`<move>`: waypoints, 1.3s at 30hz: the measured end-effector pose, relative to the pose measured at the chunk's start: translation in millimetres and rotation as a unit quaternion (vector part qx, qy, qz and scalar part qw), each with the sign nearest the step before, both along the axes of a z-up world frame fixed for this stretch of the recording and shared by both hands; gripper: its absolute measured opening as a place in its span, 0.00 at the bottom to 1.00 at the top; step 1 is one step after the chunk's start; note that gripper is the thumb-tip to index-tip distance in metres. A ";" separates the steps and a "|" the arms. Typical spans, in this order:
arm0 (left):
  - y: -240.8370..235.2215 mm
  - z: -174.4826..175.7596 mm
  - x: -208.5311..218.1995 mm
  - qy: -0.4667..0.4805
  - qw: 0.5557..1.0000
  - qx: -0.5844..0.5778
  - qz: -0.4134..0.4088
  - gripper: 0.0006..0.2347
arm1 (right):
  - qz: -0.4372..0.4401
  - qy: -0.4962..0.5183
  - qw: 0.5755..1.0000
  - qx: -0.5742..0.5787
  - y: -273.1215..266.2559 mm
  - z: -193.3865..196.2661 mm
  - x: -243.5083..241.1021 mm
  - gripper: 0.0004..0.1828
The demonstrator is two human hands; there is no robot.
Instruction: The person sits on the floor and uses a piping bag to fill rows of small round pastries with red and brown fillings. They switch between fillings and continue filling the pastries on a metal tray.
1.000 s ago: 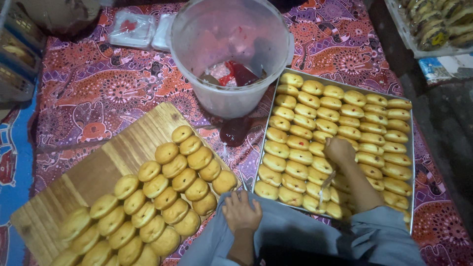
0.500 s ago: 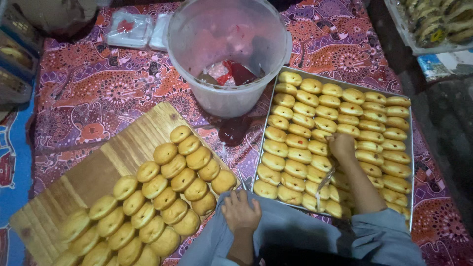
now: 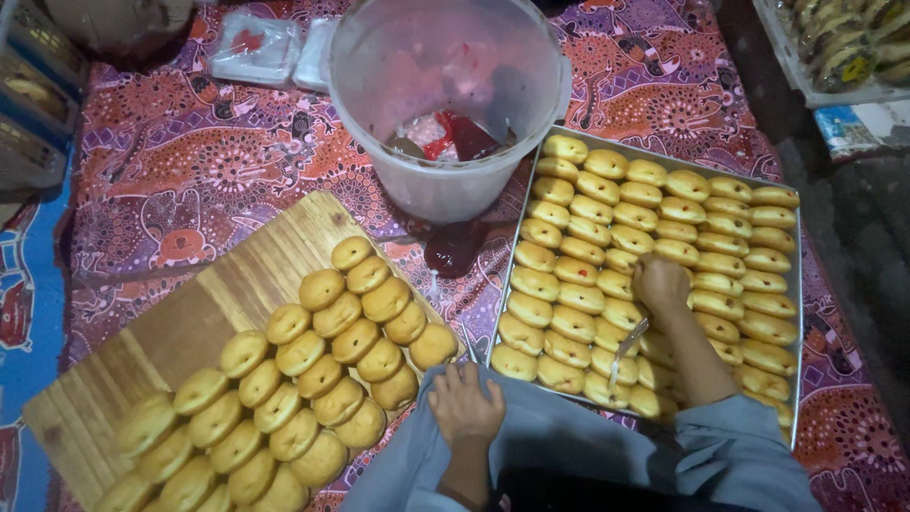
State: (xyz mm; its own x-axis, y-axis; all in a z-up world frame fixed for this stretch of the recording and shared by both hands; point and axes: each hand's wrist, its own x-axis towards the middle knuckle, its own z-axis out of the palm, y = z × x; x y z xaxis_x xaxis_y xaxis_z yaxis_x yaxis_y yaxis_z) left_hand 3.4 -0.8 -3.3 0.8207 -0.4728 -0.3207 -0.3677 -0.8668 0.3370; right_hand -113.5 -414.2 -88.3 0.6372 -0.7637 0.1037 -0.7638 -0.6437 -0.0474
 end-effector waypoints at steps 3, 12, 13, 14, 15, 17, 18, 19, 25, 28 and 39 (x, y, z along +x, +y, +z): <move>0.7 -0.2 -1.0 -0.004 1.000 0.000 0.000 0.18 | -0.011 0.002 1.000 -0.001 -4.7 -7.3 -4.6 0.12; 1.8 -2.1 -3.4 -0.029 0.999 -0.023 0.009 0.19 | -0.120 -0.407 0.577 0.698 -28.1 33.2 -18.4 0.17; 2.1 -1.9 -3.7 -0.032 0.999 -0.029 0.007 0.19 | -0.114 -0.410 0.582 0.693 -20.1 44.5 -17.8 0.18; 3.0 -2.0 -4.4 -0.035 0.999 -0.035 0.006 0.19 | -0.108 -0.413 0.586 0.688 -8.9 56.5 -16.7 0.19; 4.1 -1.9 -5.2 -0.038 0.998 -0.041 0.006 0.18 | -0.102 -0.416 0.591 0.684 3.0 69.7 -13.8 0.20; 4.9 -1.0 -5.5 -0.029 0.999 -0.033 0.005 0.19 | -0.091 -0.423 0.569 0.699 25.1 98.3 -2.0 0.20; 4.6 -0.1 -5.1 -0.025 0.999 -0.029 0.005 0.19 | -0.084 -0.426 0.558 0.707 35.3 111.9 6.4 0.19; 4.8 0.8 -4.5 -0.023 0.999 -0.033 0.005 0.19 | -0.059 -0.427 0.545 0.719 44.0 124.8 15.8 0.21; 8.0 -1.3 -3.7 0.002 0.999 -0.037 0.012 0.20 | 0.019 -0.408 0.542 0.734 75.7 159.8 109.2 0.18; 8.2 -1.6 -2.9 -0.014 0.998 -0.057 0.015 0.20 | 0.043 -0.343 0.753 0.560 98.0 149.9 177.0 0.20; 12.1 4.3 -1.5 0.037 0.998 -0.046 0.005 0.20 | 0.251 -0.316 0.915 0.013 158.0 183.2 275.5 0.10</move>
State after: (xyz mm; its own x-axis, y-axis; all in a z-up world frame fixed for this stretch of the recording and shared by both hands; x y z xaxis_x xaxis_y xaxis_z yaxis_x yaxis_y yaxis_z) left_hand 1.9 11.3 1.0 0.8012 -0.4953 -0.3357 -0.3305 -0.8340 0.4418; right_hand 162.0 -256.2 94.9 0.7278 -0.3998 0.5573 -0.1882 -0.8977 -0.3983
